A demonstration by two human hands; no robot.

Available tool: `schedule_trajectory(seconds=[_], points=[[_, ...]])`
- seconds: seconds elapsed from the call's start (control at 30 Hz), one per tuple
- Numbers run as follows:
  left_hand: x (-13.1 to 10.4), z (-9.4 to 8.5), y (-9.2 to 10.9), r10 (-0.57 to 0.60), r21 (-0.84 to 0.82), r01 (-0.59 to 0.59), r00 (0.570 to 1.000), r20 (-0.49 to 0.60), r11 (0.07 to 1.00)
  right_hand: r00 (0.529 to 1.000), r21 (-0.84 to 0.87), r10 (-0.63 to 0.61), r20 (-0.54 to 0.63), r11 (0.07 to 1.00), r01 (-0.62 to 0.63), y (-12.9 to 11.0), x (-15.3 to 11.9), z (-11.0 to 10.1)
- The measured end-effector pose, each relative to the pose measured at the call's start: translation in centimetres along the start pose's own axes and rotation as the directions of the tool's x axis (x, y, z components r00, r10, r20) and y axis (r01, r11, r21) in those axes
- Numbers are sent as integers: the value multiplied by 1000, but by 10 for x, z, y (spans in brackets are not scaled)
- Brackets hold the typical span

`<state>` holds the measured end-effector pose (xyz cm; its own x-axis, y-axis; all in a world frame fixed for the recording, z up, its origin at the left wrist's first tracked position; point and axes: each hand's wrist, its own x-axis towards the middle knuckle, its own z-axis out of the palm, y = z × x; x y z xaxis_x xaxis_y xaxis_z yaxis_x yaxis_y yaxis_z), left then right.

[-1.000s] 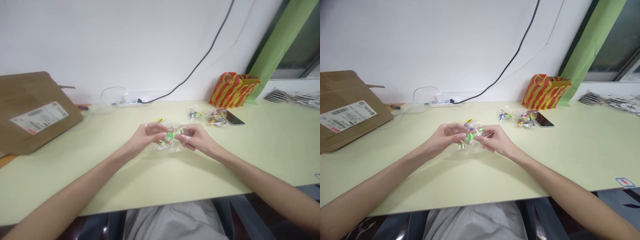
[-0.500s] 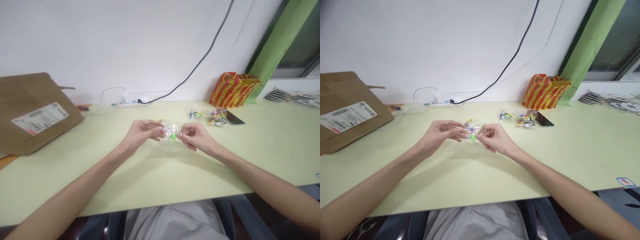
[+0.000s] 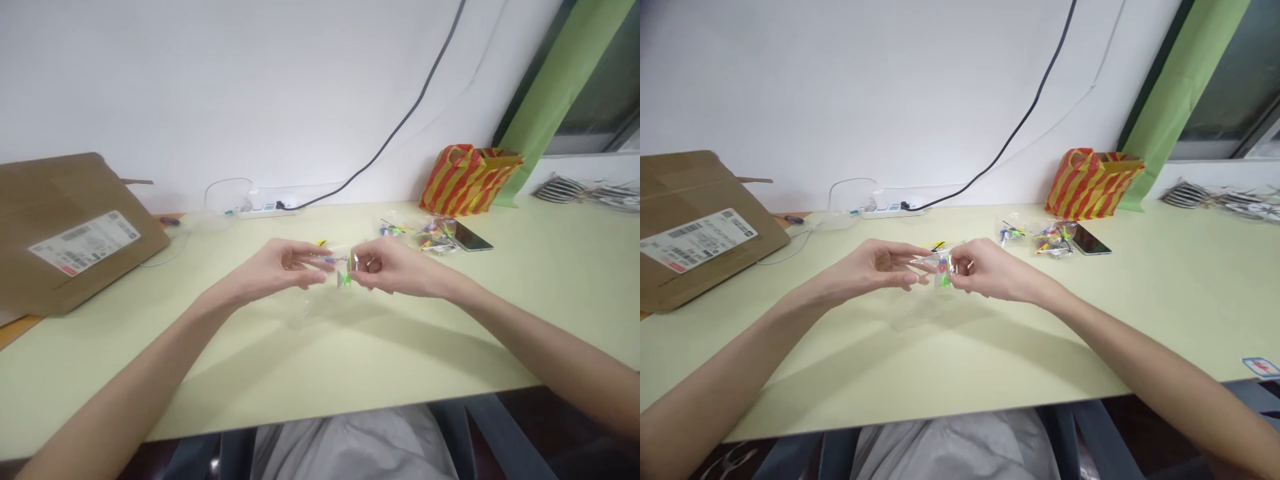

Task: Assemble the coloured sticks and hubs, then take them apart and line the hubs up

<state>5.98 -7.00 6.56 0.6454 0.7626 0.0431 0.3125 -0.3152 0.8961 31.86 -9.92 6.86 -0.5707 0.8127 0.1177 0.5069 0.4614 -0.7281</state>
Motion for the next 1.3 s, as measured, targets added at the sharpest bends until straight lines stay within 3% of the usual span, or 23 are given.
schedule_trajectory(seconds=[0.1, 0.17, 0.3, 0.47, 0.83, 1.1, 1.3], points=[[0, 6, -4, 64, 112, -71, 996, 63, 991, 994, -211, -101, 46, 971, 108, -17, 10, -13], [1, 12, -7, 96, 150, -102, 994, 51, 983, 989, -299, -132, 67, 943, 146, -29, 17, -20], [3, 25, -15, 88, 52, -87, 996, -12, 995, 988, -421, -100, 121, 896, 143, -46, 27, -26], [3, 34, -22, 49, -37, -50, 998, -44, 998, 972, -444, -23, 233, 887, 128, -54, 34, -27], [5, 43, -27, 73, -184, -95, 990, -123, 978, 950, -450, -85, 302, 865, 221, -61, 42, -40], [3, 41, -24, 179, -122, -206, 963, -203, 971, 948, -431, -8, 318, 890, 152, -70, 43, -38], [0, 40, -18, 201, 6, -207, 945, -256, 978, 942, -497, 100, 320, 864, 77, -72, 50, -34]])
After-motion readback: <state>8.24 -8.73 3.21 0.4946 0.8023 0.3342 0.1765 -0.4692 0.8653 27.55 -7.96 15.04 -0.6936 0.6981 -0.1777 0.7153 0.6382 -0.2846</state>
